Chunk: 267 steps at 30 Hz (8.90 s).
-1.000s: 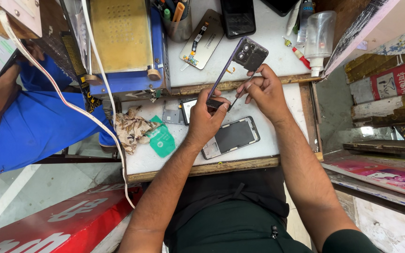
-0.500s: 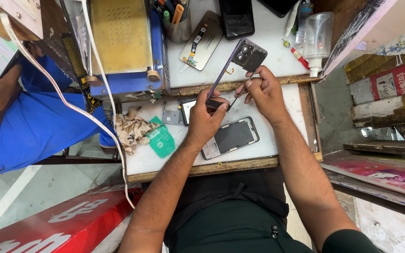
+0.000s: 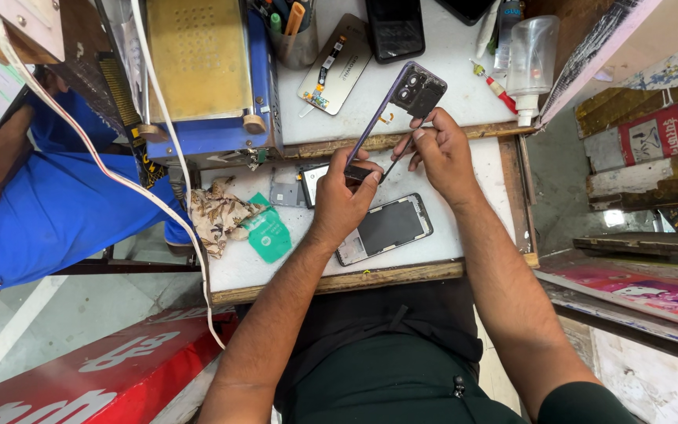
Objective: The person cleans a smartphone screen with a cloth, then uses a metal spudger to pry and separate the screen assembly from the phone frame. The person continues to work on the internal components of the phone.
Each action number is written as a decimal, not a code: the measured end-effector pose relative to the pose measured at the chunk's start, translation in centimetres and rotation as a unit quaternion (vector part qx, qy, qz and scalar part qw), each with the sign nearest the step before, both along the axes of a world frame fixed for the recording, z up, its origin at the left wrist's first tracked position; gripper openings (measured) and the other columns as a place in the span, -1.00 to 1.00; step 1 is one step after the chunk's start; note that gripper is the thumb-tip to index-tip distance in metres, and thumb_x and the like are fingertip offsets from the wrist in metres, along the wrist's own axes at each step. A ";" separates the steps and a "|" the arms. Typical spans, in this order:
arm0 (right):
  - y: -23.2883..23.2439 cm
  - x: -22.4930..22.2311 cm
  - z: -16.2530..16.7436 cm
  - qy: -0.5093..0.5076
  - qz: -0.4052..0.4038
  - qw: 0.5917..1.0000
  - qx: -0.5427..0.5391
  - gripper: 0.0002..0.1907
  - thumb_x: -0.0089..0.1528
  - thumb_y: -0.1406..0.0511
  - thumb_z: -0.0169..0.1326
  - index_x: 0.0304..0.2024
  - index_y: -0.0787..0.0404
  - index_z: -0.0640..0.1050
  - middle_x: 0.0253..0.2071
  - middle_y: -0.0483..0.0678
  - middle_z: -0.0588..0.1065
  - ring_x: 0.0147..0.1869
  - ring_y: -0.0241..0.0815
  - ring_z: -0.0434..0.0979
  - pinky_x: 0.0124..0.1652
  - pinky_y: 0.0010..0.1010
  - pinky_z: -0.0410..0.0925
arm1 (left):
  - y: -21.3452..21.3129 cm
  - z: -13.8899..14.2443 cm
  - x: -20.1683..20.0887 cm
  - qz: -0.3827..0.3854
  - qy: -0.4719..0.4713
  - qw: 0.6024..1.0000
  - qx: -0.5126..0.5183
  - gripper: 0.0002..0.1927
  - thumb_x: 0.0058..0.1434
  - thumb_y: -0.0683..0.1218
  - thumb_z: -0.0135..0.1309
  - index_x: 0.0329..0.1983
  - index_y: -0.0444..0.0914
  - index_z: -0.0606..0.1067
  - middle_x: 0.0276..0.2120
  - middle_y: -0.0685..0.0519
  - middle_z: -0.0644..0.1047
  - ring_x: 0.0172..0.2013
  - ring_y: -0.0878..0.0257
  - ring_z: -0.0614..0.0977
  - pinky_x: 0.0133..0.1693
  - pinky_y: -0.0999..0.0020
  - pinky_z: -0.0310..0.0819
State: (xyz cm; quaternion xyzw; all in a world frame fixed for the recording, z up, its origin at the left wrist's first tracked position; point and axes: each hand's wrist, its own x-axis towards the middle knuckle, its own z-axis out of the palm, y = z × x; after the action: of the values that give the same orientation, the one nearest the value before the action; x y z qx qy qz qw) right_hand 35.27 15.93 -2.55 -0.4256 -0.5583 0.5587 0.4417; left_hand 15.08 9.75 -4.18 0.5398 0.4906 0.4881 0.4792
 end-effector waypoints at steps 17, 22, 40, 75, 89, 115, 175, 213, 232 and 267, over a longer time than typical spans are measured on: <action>0.1 0.3 0.6 -0.006 0.030 1.000 0.001 -0.86 0.45 0.30 -0.15 0.04 0.16 0.38 -0.24 0.00 0.61 -0.17 -0.24 0.66 -0.31 -0.57 0.45 | 0.0 -0.2 -0.2 0.009 -0.009 1.000 0.008 -0.65 0.32 -0.21 0.12 0.12 -0.29 0.32 -0.19 -0.01 0.69 -0.18 0.27 0.75 -0.13 0.39 0.66; 0.0 0.0 0.5 -0.028 0.009 0.999 0.019 -0.91 0.46 0.32 -0.12 -0.01 0.18 0.38 -0.26 0.04 0.60 -0.17 -0.21 0.66 -0.32 -0.54 0.43 | 0.1 0.0 -0.2 0.001 -0.002 1.000 0.009 -0.66 0.32 -0.21 0.12 0.11 -0.28 0.32 -0.19 0.00 0.69 -0.18 0.27 0.75 -0.12 0.40 0.66; 0.1 0.0 -0.2 -0.008 -0.023 1.000 0.012 -0.83 0.55 0.28 -0.24 -0.01 0.21 0.38 -0.31 0.02 0.61 -0.23 -0.22 0.66 -0.33 -0.55 0.41 | 0.1 -0.2 -0.1 -0.007 -0.014 1.000 -0.002 -0.65 0.32 -0.22 0.12 0.12 -0.28 0.32 -0.20 0.00 0.69 -0.18 0.29 0.74 -0.12 0.41 0.65; -0.2 0.6 0.5 -0.015 0.012 0.998 0.058 -0.75 0.42 0.38 -0.12 0.14 0.26 0.28 -0.24 0.03 0.59 -0.16 -0.18 0.66 -0.31 -0.51 0.43 | 0.1 -0.6 -0.1 -0.028 -0.089 0.996 -0.016 -0.64 0.34 -0.23 0.12 0.14 -0.30 0.31 -0.20 0.00 0.67 -0.22 0.37 0.67 -0.15 0.45 0.62; 0.0 0.6 0.8 -0.048 0.017 0.996 0.066 -0.75 0.41 0.32 -0.10 0.12 0.24 0.28 -0.26 0.06 0.59 -0.15 -0.15 0.65 -0.29 -0.47 0.46 | 0.1 -0.7 -0.1 -0.025 -0.098 0.995 -0.007 -0.66 0.33 -0.24 0.12 0.12 -0.31 0.31 -0.20 0.00 0.67 -0.24 0.38 0.66 -0.16 0.47 0.60; 0.9 1.7 0.3 0.017 -0.015 0.999 0.024 -0.84 0.44 0.33 -0.07 0.04 0.25 0.42 -0.21 0.07 0.61 -0.14 -0.17 0.67 -0.27 -0.49 0.48 | 0.4 -0.5 -0.3 -0.017 -0.068 0.998 0.004 -0.66 0.32 -0.24 0.13 0.11 -0.31 0.34 -0.24 0.02 0.67 -0.24 0.39 0.66 -0.16 0.48 0.59; 1.1 0.9 0.1 0.001 -0.065 0.997 -0.052 -0.81 0.30 0.48 -0.06 -0.12 0.29 0.57 -0.14 0.07 0.64 -0.11 -0.26 0.68 -0.38 -0.55 0.52 | 0.1 0.0 -0.7 0.052 0.177 0.977 0.106 -0.71 0.29 -0.19 0.15 0.05 -0.23 0.39 -0.25 0.01 0.68 -0.21 0.15 0.77 -0.17 0.30 0.71; 1.0 2.1 0.5 0.128 -0.067 0.989 -0.026 -0.58 0.46 0.35 0.03 0.34 0.39 0.43 -0.07 0.10 0.59 -0.24 -0.24 0.63 -0.36 -0.57 0.46 | 1.2 -1.1 -2.3 -0.070 -0.177 0.979 -0.073 -0.38 0.31 -0.21 0.08 0.37 -0.26 0.11 -0.24 0.02 0.58 -0.29 0.29 0.68 -0.26 0.39 0.62; -1.6 -2.6 -0.7 0.059 0.094 0.992 -0.055 -0.58 0.35 0.43 0.04 0.26 0.32 0.40 -0.12 0.05 0.62 -0.04 -0.18 0.68 -0.12 -0.43 0.56 | 0.6 -1.0 -1.2 -0.002 -0.143 0.989 0.032 -0.75 0.47 -0.04 0.07 -0.01 -0.34 0.53 -0.21 0.04 0.62 -0.26 0.38 0.59 -0.22 0.49 0.51; -2.1 -2.7 -1.3 0.051 0.109 0.993 -0.018 -0.75 0.36 0.41 -0.03 0.09 0.34 0.44 -0.20 -0.02 0.59 -0.13 -0.28 0.64 -0.04 -0.43 0.56 | 0.4 -1.4 -0.6 0.002 -0.231 0.973 0.002 -0.83 0.42 -0.12 0.12 -0.13 -0.37 0.55 -0.34 0.01 0.65 -0.33 0.36 0.66 -0.26 0.46 0.61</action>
State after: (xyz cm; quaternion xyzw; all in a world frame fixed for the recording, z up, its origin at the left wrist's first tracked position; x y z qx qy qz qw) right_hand 32.54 13.86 -3.82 -0.3408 -0.5682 0.6344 0.3982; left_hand 14.47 10.14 -5.59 0.4124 0.3672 0.6012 0.5777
